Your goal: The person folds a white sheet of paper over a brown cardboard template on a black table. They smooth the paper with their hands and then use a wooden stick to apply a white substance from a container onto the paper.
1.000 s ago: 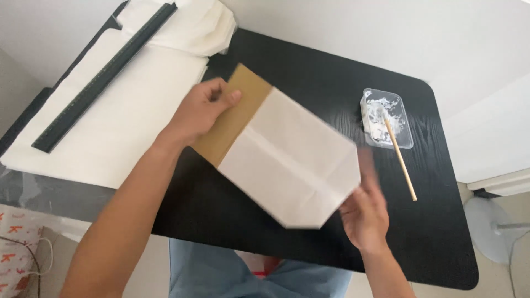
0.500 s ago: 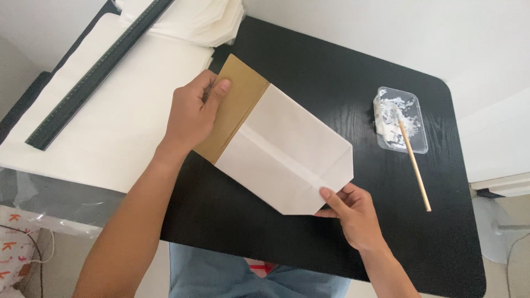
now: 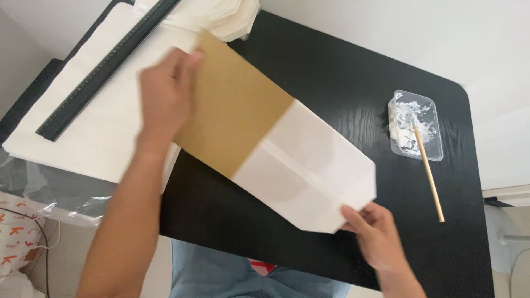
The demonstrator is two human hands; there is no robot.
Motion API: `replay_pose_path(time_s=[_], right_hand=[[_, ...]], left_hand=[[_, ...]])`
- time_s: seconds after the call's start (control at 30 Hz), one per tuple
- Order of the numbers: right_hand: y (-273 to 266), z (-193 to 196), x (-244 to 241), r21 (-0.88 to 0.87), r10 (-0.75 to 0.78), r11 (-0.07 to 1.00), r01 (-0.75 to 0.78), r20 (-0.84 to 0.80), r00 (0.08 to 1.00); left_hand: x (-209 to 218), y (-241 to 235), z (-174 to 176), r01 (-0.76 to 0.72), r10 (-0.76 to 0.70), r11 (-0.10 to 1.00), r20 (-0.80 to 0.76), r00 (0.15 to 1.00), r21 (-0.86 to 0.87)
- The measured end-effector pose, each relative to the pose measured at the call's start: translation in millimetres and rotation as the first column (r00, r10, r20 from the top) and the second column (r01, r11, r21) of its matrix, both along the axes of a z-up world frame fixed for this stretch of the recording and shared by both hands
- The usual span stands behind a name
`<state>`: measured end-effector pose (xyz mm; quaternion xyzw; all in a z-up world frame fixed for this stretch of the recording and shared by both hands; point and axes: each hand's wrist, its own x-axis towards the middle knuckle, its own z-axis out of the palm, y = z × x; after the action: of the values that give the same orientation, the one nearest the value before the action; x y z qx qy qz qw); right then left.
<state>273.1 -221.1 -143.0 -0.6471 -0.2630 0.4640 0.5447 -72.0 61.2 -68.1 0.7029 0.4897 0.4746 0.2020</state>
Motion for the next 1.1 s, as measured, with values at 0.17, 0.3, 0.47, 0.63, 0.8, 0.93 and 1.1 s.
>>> replay_pose_path(time_s=[0.17, 0.3, 0.47, 0.63, 0.8, 0.93, 1.1], right_hand=[[-45, 9, 55, -0.027, -0.224, 0.973, 0.23, 0.129, 0.966], [-100, 0, 138, 0.212, -0.587, 0.793, 0.571, 0.518, 0.622], [-95, 47, 134, 0.373, -0.585, 0.801, 0.468, 0.319, 0.746], [-61, 52, 102, 0.442, -0.567, 0.808, 0.388, 0.408, 0.716], [-1, 85, 39, 0.412, -0.226, 0.911, 0.028, 0.443, 0.867], [40, 81, 40, 0.335, -0.237, 0.942, 0.018, 0.627, 0.742], [102, 105, 21, 0.307, -0.122, 0.925, -0.225, 0.798, 0.59]], left_hand=[[-3, 7, -6, 0.026, -0.034, 0.994, -0.075, 0.997, -0.102], [24, -2, -9, 0.078, -0.125, 0.92, -0.099, 0.987, -0.384], [45, -9, -15, 0.194, -0.337, 0.865, -0.249, 0.908, -0.462], [57, -29, 4, 0.159, -0.511, 0.751, -0.412, 0.755, -0.64], [28, 4, -1, 0.271, -0.42, 0.886, -0.403, 0.813, -0.377], [-33, 74, -5, 0.069, -0.242, 0.898, -0.357, 0.902, -0.434], [-95, 98, 4, -0.376, -0.014, 0.864, -0.762, 0.647, -0.335]])
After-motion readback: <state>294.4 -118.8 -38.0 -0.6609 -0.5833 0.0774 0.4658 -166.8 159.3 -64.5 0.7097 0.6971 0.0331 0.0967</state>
